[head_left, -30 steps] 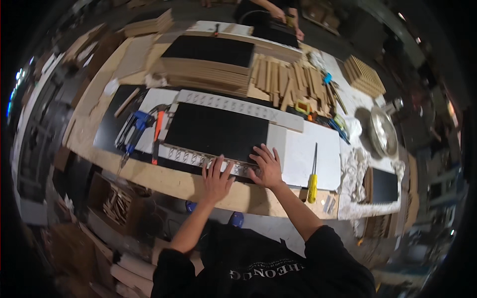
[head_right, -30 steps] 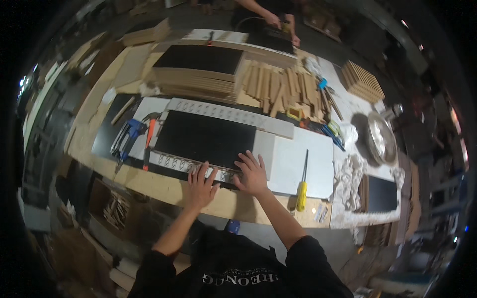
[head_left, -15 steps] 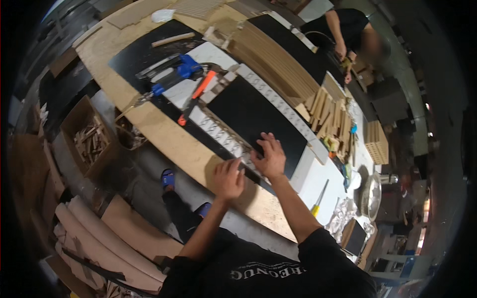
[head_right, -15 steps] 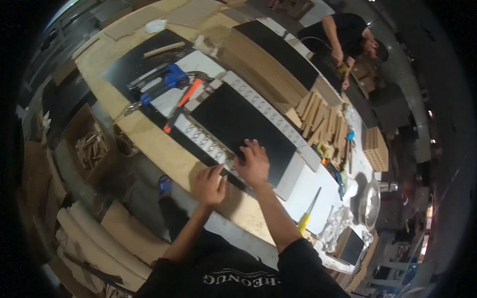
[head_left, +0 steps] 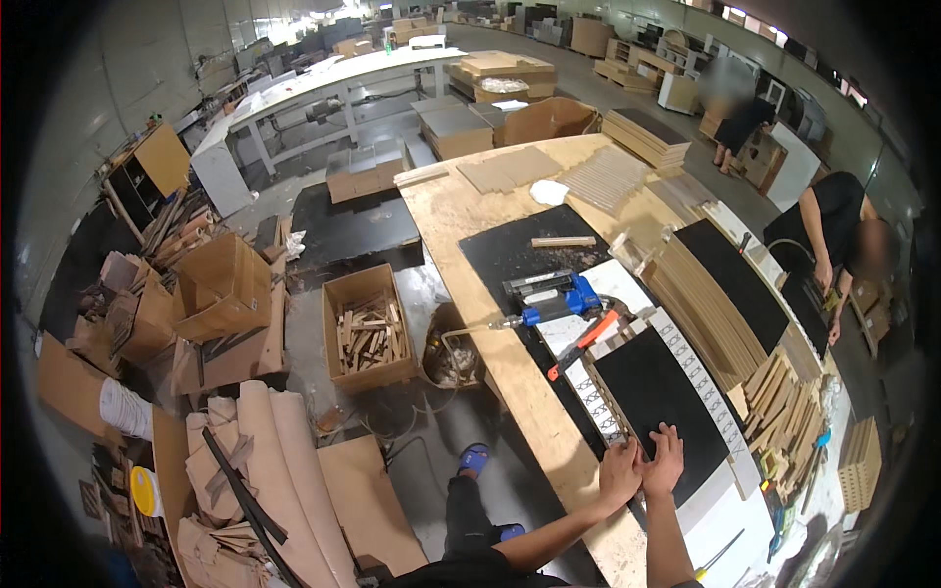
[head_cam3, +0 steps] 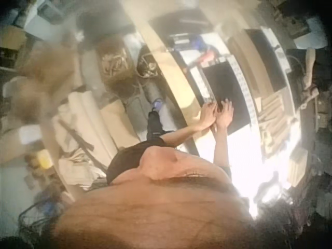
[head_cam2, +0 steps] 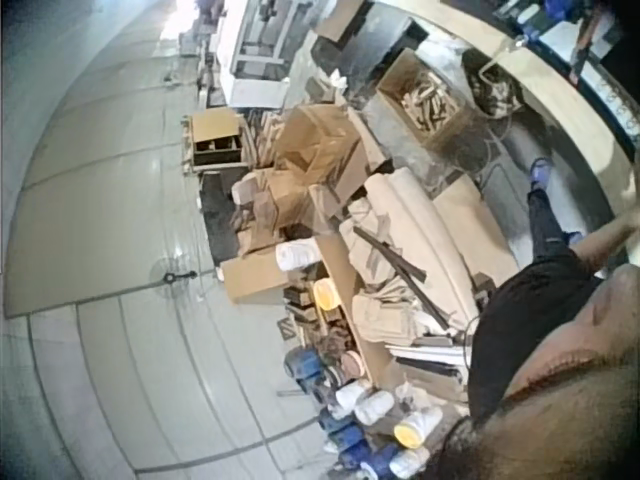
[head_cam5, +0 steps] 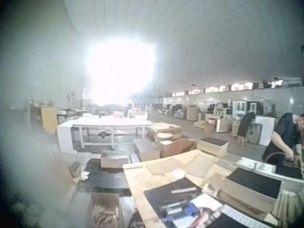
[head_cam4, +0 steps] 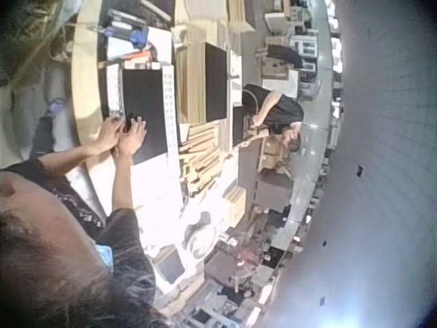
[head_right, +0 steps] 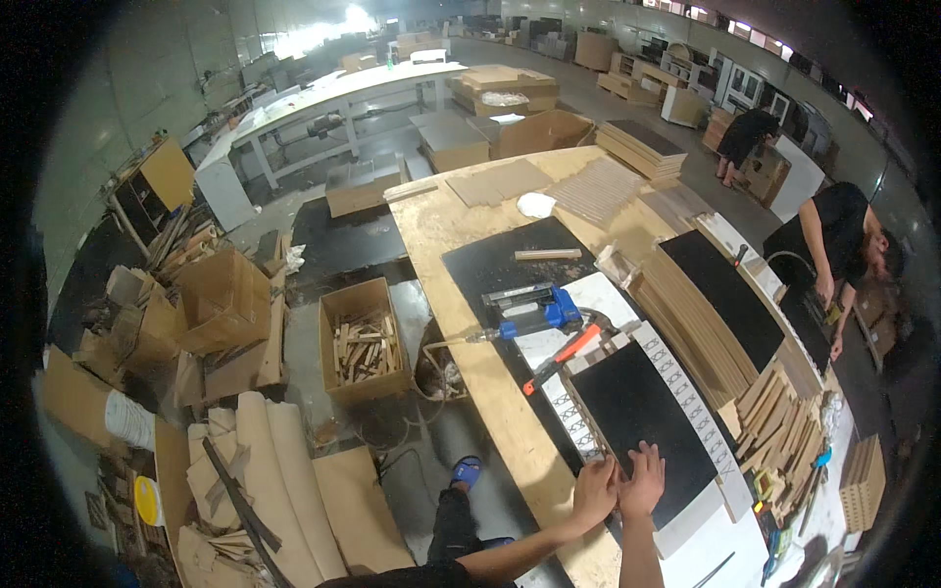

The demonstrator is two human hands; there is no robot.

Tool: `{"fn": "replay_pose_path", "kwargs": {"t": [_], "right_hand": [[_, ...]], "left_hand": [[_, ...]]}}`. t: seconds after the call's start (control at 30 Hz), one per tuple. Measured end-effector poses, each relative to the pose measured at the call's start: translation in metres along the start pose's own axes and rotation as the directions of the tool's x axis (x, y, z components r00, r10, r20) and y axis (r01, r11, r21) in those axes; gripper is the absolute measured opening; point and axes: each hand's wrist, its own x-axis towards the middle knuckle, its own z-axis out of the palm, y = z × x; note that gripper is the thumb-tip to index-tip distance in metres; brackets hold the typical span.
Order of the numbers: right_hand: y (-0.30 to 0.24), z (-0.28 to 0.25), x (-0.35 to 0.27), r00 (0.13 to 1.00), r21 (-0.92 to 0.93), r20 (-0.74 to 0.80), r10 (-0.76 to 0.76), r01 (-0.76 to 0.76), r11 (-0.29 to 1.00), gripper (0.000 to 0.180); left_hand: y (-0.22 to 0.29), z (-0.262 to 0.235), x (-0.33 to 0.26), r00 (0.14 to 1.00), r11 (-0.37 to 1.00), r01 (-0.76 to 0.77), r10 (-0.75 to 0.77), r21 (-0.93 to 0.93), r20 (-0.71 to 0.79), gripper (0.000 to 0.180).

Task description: The person fastens a board onto wooden slats using a hammer and a pneumatic nailer, turns and taps the assembled panel with the hammer, and squeezes glue onto cardboard sheets from a pouch.

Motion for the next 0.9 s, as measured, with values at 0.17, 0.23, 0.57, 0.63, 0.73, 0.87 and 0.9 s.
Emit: {"fn": "replay_pose_path", "kwargs": {"t": [0.17,0.23,0.57,0.63,0.73,0.87,0.9], "right_hand": [[0.001,-0.003,-0.003,0.999,0.014,0.009,0.033,-0.033,0.999,0.032],[-0.003,-0.005,-0.003,0.999,0.010,0.000,0.042,-0.042,0.999,0.031],[-0.004,0.003,0.013,0.999,-0.085,0.001,-0.037,0.037,0.996,0.036],[-0.005,0.008,0.014,0.999,-0.109,0.052,0.000,0.006,0.994,0.037],[-0.011,0.018,0.024,0.995,-0.079,0.104,-0.008,0.016,0.997,0.038],[-0.018,0.031,0.040,0.991,-0.026,0.104,-0.087,0.091,0.996,0.037],[-0.021,0.032,0.041,0.992,-0.033,0.098,-0.084,0.087,0.996,0.037]], "left_hand": [[0.011,0.010,0.000,0.933,0.770,0.326,-0.356,-0.548,0.055,0.023],[0.013,0.017,-0.001,0.854,0.510,0.401,-0.509,-0.761,0.109,0.014],[-0.016,-0.014,0.009,0.923,0.520,0.377,-0.275,-0.766,0.268,0.011],[-0.047,-0.018,0.009,0.985,0.782,0.163,-0.161,-0.601,0.057,0.024],[-0.069,-0.067,0.013,0.999,0.998,-0.052,0.052,-0.035,0.011,0.034],[-0.074,-0.080,0.012,0.993,0.994,-0.103,0.104,0.017,-0.063,0.037],[-0.073,-0.079,0.011,0.987,0.989,-0.129,0.136,0.078,-0.083,0.035]]}}
